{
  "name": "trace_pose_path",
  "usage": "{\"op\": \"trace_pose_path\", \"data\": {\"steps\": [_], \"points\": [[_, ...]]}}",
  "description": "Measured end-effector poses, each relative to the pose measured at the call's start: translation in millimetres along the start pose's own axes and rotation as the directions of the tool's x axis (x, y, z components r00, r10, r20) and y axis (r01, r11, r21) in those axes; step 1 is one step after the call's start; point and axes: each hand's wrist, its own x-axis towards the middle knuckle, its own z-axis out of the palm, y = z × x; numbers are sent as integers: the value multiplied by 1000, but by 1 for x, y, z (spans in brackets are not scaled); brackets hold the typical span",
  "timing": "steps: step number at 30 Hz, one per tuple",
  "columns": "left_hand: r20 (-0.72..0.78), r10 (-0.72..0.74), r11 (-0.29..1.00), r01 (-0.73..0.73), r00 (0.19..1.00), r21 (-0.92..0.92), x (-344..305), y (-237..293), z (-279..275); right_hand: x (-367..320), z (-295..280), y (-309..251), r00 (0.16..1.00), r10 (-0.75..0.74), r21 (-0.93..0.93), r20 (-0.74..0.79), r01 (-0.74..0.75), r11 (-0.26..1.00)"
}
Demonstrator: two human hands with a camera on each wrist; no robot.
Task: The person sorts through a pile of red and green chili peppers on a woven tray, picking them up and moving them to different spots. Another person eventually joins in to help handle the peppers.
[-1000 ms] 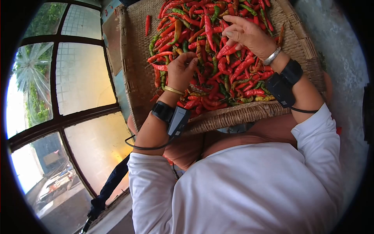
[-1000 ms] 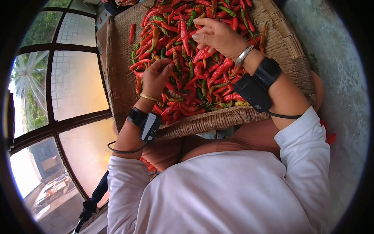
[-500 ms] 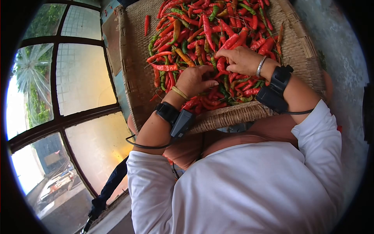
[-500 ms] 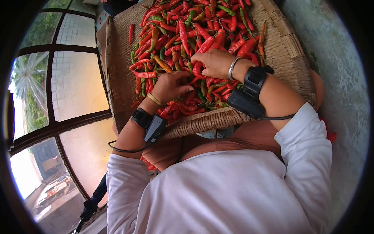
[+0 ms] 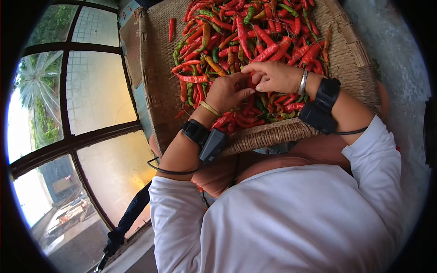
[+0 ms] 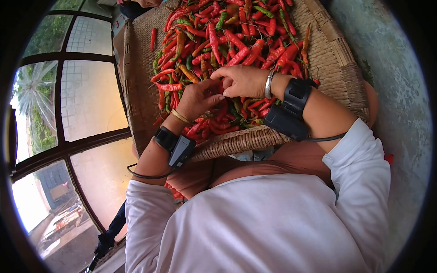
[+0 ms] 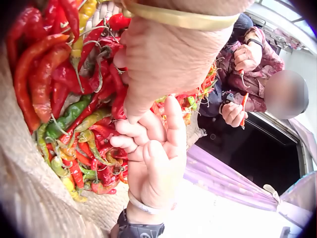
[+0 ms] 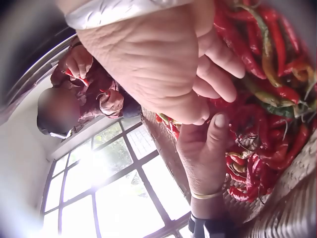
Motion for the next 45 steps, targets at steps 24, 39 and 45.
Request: {"op": "trace_pose_path", "data": {"steps": [24, 39, 45], "points": [[248, -251, 675, 353, 936, -648, 0, -4, 4, 3, -4, 5, 995, -21, -366, -102, -18, 931], [285, -283, 758, 395, 916, -519, -2, 3, -3, 7, -11, 11, 942, 40, -117, -333, -83, 990], [291, -292, 771, 404, 911, -492, -3, 0, -15, 6, -13, 7, 940, -8, -185, -342, -59, 981]]}}
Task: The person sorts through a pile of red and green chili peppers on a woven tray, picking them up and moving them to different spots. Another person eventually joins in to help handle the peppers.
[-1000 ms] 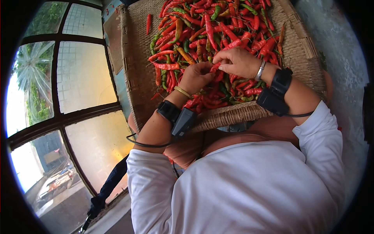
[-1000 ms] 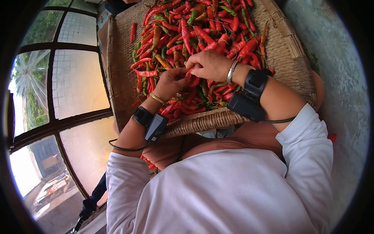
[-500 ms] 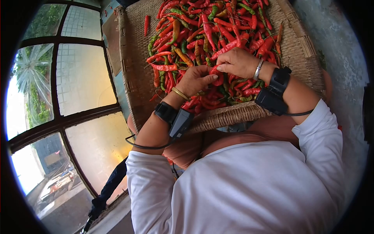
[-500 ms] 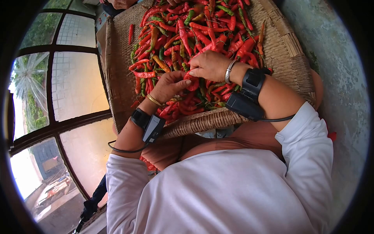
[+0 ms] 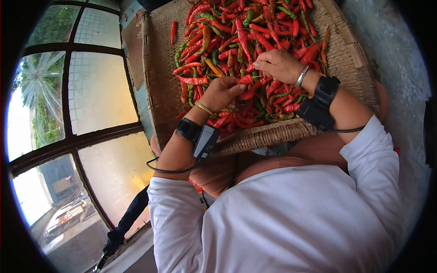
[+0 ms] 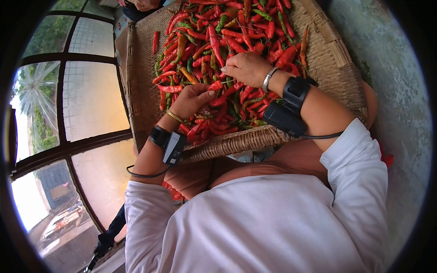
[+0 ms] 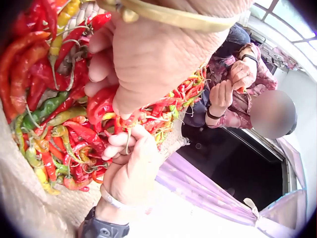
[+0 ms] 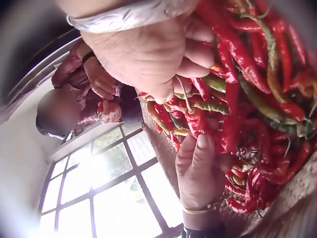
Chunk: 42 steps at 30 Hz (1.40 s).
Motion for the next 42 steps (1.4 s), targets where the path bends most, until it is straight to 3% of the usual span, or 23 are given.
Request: {"op": "trace_pose_path", "data": {"steps": [6, 8, 9, 11, 14, 16, 18, 20, 22, 23, 24, 25, 27, 34, 39, 42], "points": [[21, -76, 969, 69, 997, 239, -10, 26, -30, -1, -6, 0, 997, -77, -193, -14, 73, 979], [-121, 10, 987, 10, 993, 163, -11, 38, -38, -1, -6, 0, 997, -83, -198, 5, 82, 977], [-226, 109, 989, -128, 968, -71, -7, 38, -45, -1, -6, 0, 996, -85, -206, 26, 89, 975], [-421, 243, 786, -431, 874, -443, 7, 39, -66, -2, -4, -1, 994, -109, -209, 11, 109, 972], [-475, 198, 643, -479, 858, -597, 18, 44, -77, -4, -9, -6, 993, -117, -224, -11, 111, 968], [-440, 173, 701, -424, 881, -573, 25, 35, -63, -5, -12, -8, 995, -99, -229, -17, 92, 969], [-412, 96, 868, -279, 906, -411, 25, 36, -25, -3, -13, -7, 994, -55, -232, -90, 33, 972], [-213, 76, 982, -110, 974, -153, 28, 33, 8, -4, -15, -8, 993, -57, -233, -107, 31, 972], [-135, 122, 989, -132, 983, -71, 37, 16, 35, -3, -14, -4, 993, -55, -248, -108, 26, 968], [-100, 331, 918, -296, 938, 266, 39, 12, 45, -2, -12, -1, 993, -52, -248, -108, 24, 968], [5, 507, 712, -422, 862, 561, 38, 12, 50, -2, -9, 3, 996, -67, -331, -56, 45, 943], [6, 507, 712, -422, 862, 561, 38, 13, 51, -2, -6, 6, 997, -78, -408, -2, 71, 910], [-3, 434, 557, -265, 901, 787, 37, 17, 52, -4, -4, 10, 996, -87, -444, -6, 75, 893], [-30, 439, 435, -183, 898, 882, 31, 15, 48, -6, -6, 7, 996, -89, -463, 20, 88, 882], [16, 325, 334, -130, 946, 934, 35, 15, 43, -4, -6, 11, 996, -84, -445, 22, 85, 891], [26, 373, 282, -140, 928, 949, 33, 13, 43, -3, -7, 11, 997, -82, -438, 15, 80, 896]]}}
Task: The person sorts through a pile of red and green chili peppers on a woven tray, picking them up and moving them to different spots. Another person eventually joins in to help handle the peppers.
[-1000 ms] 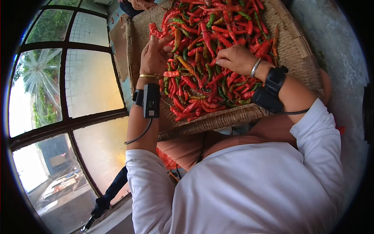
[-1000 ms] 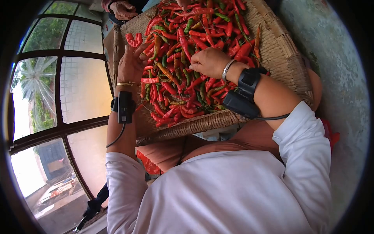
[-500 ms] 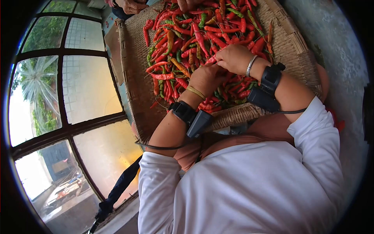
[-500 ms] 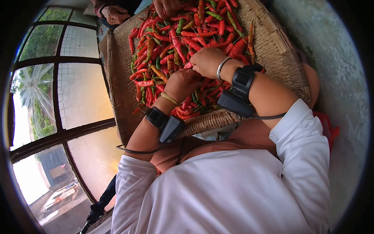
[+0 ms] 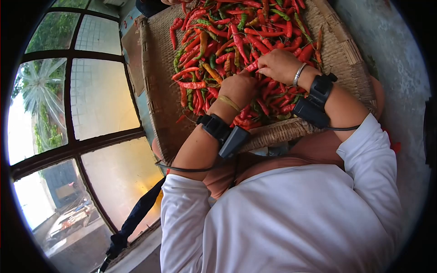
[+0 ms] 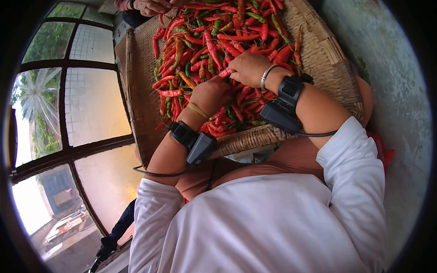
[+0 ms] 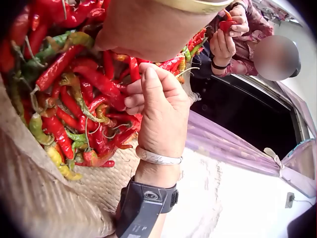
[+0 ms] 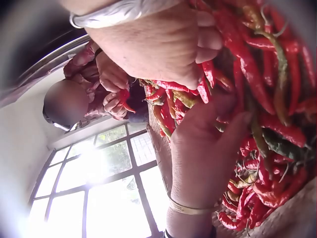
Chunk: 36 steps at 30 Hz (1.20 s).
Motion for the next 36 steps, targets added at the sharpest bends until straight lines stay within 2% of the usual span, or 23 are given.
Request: {"op": "trace_pose_path", "data": {"steps": [1, 3, 4, 7, 8, 10, 12, 14, 17, 18, 20, 21, 22, 23, 26, 29, 31, 32, 34, 36], "points": [[-2, -1, 1000, 1, 1000, -1, 0, -1, -1, 0, 0, 1, 1000, -2, -1, -5, 2, 1000], [30, 6, 988, -11, 1000, 154, 2, -3, -2, 0, 0, 1, 1000, -6, 9, -8, 7, 1000], [29, 6, 988, -10, 1000, 152, 2, -8, -3, 0, 0, 1, 1000, -9, 21, -12, 9, 1000], [-85, 97, 945, -119, 992, -306, -5, -31, -11, -1, -3, -3, 1000, 12, 78, -19, -10, 997], [-85, 97, 944, -119, 992, -308, -8, -35, -13, 0, -3, -2, 1000, 13, 77, -17, -11, 997], [64, 2, 798, 38, 998, -601, -13, -41, -17, 2, -1, -1, 998, -32, 139, 47, 26, 990], [53, -4, 780, 37, 999, -625, -15, -45, -18, 3, 0, -1, 995, -46, 175, 83, 31, 984], [129, -37, 699, 118, 991, -705, -16, -47, -21, 2, 0, -2, 991, -63, 209, 120, 37, 977], [160, -21, 635, 137, 987, -760, -15, -51, -24, -2, -4, -8, 988, -95, 101, 125, 83, 991], [160, -21, 634, 137, 987, -761, -16, -52, -26, -2, -6, -10, 988, -73, 112, 138, 58, 992], [242, -14, 545, 210, 970, -812, -17, -52, -31, -2, -4, -10, 987, -51, 125, 152, 32, 992], [243, -14, 544, 212, 970, -812, -18, -52, -32, -2, -3, -8, 990, -75, 194, 123, 50, 980], [270, 3, 492, 234, 963, -839, -18, -51, -33, -2, -2, -8, 991, -97, 261, 91, 70, 963], [295, 22, 438, 256, 955, -862, -19, -51, -35, -2, -3, -8, 991, -97, 261, 92, 70, 963], [317, 30, 403, 279, 948, -872, -21, -48, -41, -1, -7, -11, 983, -95, 242, 159, 54, 969], [285, 44, 412, 243, 957, -878, -21, -52, -38, -1, -7, -11, 984, -128, 193, 126, 103, 976], [323, 71, 451, 259, 944, -854, -21, -49, -39, 0, -15, -16, 939, -35, 269, 342, -63, 961], [360, 95, 489, 271, 928, -829, -20, -47, -39, -1, -13, -15, 939, -35, 269, 342, -63, 961], [403, 85, 493, 313, 911, -811, -19, -39, -38, -2, -7, -11, 971, -156, 306, 183, 94, 947], [447, 75, 496, 355, 892, -792, -16, -35, -30, -2, -6, -12, 973, -163, 310, 163, 106, 945]]}}
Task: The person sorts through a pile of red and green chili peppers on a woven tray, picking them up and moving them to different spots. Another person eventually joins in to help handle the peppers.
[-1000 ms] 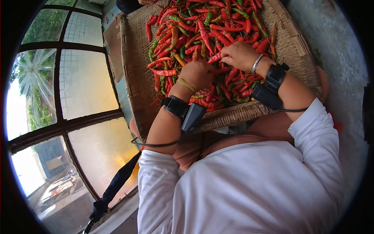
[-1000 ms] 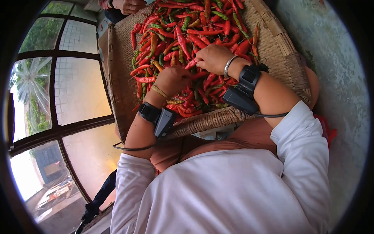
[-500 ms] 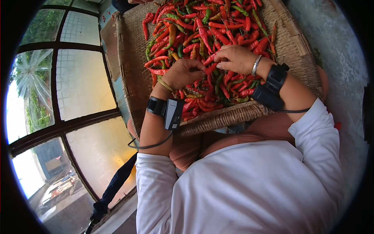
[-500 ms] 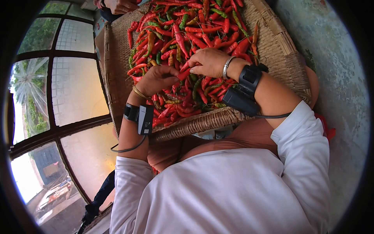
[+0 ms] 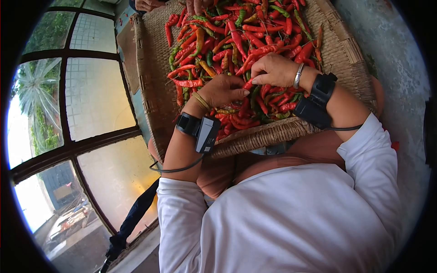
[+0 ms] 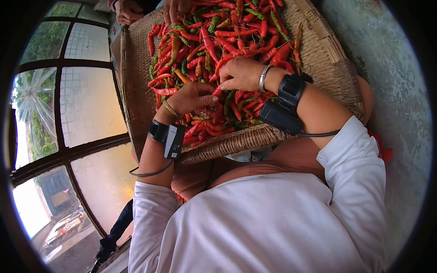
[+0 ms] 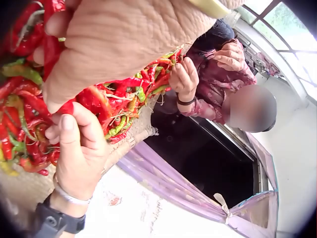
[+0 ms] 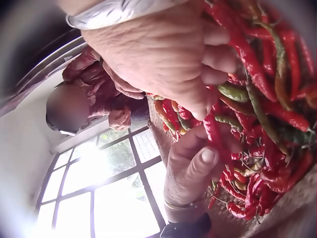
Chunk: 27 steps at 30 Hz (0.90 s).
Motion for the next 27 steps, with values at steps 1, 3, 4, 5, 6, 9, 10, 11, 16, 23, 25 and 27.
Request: {"op": "trace_pose_path", "data": {"steps": [1, 3, 4, 5, 6, 9, 10, 11, 16, 23, 25, 27], "points": [[-9, 36, 997, -36, 999, 62, 6, -7, 2, 0, 0, -1, 1000, -13, 0, -18, 13, 1000], [-15, 73, 990, -70, 997, 123, 11, -11, 3, 1, 2, 2, 998, -28, 4, -55, 29, 1000], [-22, 87, 985, -83, 996, 154, 12, -11, 2, 1, 3, 4, 995, -44, 6, -92, 44, 999], [-27, 102, 978, -95, 994, 184, 13, -11, 2, 1, 2, 5, 995, -43, 6, -92, 44, 999], [-27, 102, 978, -95, 994, 184, 10, -7, 1, 2, 0, 6, 992, -53, 22, -111, 56, 998], [-114, 116, 969, -88, 987, 230, 3, -2, -7, 1, -7, 1, 992, 21, 129, -121, -5, 992], [-111, 111, 974, -86, 988, 212, 4, -9, -11, 0, -10, -2, 989, 106, 215, -105, -81, 973], [-106, 106, 978, -84, 989, 193, 4, -14, -14, 0, -11, -4, 989, 104, 215, -105, -80, 973], [-96, -34, 992, 46, 995, 117, -15, 8, -22, 3, -12, 1, 963, 238, 392, -128, -171, 904], [-653, 191, 795, -506, 733, -335, -6, -9, -50, 4, -16, 4, 924, 273, 364, -267, -166, 917], [-775, 84, 750, -552, 626, -364, -3, -9, -46, 4, -15, 3, 929, 266, 336, -256, -173, 926], [-739, 123, 880, -417, 663, -228, 6, -18, -35, 4, -12, 4, 937, 265, 337, -230, -179, 924]]}}
